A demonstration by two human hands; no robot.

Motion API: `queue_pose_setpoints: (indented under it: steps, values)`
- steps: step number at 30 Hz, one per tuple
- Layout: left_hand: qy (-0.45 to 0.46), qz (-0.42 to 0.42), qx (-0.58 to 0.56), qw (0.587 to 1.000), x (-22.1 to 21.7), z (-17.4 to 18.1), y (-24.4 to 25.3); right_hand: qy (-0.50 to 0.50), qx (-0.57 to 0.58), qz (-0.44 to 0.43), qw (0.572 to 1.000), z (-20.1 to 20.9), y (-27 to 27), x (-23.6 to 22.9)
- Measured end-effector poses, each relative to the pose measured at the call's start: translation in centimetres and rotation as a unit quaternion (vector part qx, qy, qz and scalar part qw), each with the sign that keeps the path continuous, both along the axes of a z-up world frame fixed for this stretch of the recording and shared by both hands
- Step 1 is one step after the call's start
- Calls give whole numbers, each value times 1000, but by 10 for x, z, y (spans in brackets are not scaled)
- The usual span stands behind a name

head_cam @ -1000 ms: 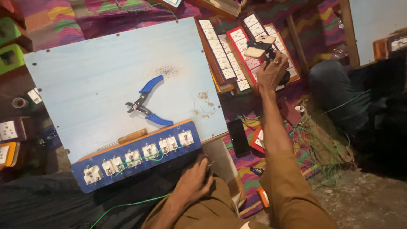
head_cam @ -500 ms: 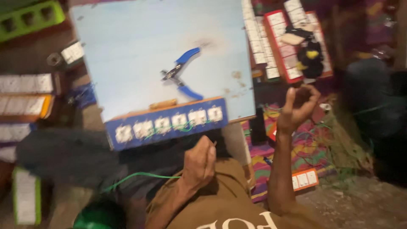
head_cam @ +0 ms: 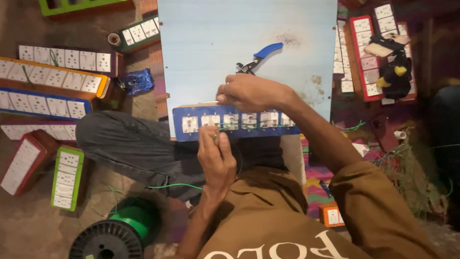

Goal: The person sits on the floor and wires a blue panel with multiple electrical sockets using green wires. They use pliers to strip wire ends and a screwdriver to secure connections to the socket terminals.

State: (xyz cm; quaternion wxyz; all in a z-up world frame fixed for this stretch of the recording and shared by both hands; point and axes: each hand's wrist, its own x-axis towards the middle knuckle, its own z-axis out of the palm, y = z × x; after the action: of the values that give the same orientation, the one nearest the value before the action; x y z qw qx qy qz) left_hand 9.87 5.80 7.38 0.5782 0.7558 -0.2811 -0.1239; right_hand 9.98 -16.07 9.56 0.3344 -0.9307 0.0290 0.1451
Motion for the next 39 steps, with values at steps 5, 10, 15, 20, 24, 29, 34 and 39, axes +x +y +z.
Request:
queue_pose_setpoints:
  steps: [5, 10, 15, 20, 24, 29, 34, 39]
  values:
    - [-97, -16, 24, 995, 11, -7, 14, -95, 20, -67, 993, 21, 13, -14]
    - [-281, -42, 10, 959, 26, -5, 18, -286, 96, -375, 877, 46, 66, -64]
    - [-221, -121, -24, 967, 33, -9, 9, -509, 184, -375, 753, 9, 113, -85]
    - [-205, -106, -29, 972, 28, -14, 3, -501, 117, -368, 775, -22, 127, -96]
    - [-199, -98, -16, 975, 24, -18, 2, -489, 37, -353, 797, -30, 132, -98]
    - [-202, -101, -26, 974, 28, -19, 3, -466, -3, -280, 839, -20, 125, -96]
    - [-185, -105, -35, 977, 31, -16, 2, -472, 26, -234, 849, -8, 117, -99]
    - [-181, -103, -23, 978, 31, -17, 4, -461, 48, -295, 835, -14, 110, -104]
